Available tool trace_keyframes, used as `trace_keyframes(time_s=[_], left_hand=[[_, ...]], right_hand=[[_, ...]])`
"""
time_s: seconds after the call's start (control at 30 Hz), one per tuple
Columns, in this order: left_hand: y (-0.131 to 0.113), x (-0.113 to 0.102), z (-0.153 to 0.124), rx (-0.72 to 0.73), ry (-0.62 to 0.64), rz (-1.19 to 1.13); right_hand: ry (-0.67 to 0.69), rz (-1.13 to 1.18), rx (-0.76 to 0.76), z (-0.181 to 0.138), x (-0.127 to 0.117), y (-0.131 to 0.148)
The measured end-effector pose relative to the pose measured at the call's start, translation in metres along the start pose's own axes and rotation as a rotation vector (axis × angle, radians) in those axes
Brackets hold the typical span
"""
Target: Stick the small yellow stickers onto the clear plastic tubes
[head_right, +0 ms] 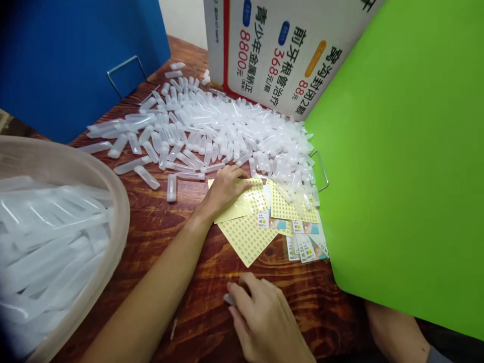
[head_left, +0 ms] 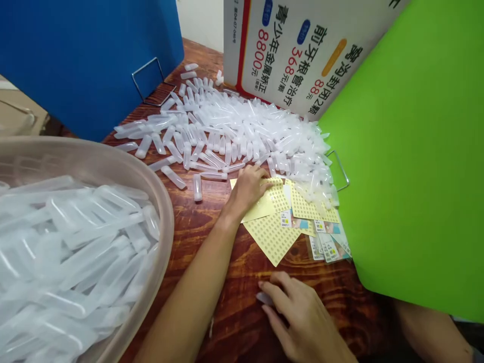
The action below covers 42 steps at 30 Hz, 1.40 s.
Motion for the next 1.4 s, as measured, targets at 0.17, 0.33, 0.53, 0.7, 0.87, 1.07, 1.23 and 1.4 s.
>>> trace_keyframes(time_s=[0.17,0.33,0.53,0.7,0.87,1.07,1.23,1.4], left_hand=[[0.006,0.005,0.002,-0.021,-0.023,-0.045],[0.002,0.005,0.002,0.092,-0.033,0.026],[0.0,0.004,0.001,0.138,-0.013,-0.008],[0.004,0.011,0.0,0.118,-0.002,-0.044],[0.004,0.013,-0.002,0.141,0.032,-0.028],[0.002,0.008,0.0,0.123,0.019,-0.04],[0.001,0.008,0.001,0.128,0.02,-0.018],[-0.002,0.003,0.001,0.088,-0.005,0.041]], right_hand=[[-0.291,-0.036,0.13,0.01,-0.01,-0.038],[-0.874,0.061,0.564,0.058,-0.08,-0.08],[-0.727,0.641,0.541,0.133,-0.065,-0.096],[-0.727,1.241,0.396,0.188,-0.014,-0.117],[-0.737,1.43,0.407,0.202,0.016,-0.139],[-0.704,1.569,0.395,0.199,0.02,-0.144],[-0.71,1.669,0.41,0.198,0.021,-0.145],[-0.753,1.756,0.429,0.196,0.02,-0.15]])
Point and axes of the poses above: each hand's wrist, its own z-axis towards the middle knuckle, its own x-axis out of the palm, y = z × x, the point moved 4 cm from there along z, towards the middle knuckle, and after that the axes turned 3 degrees about x, right-handed, at the moved point
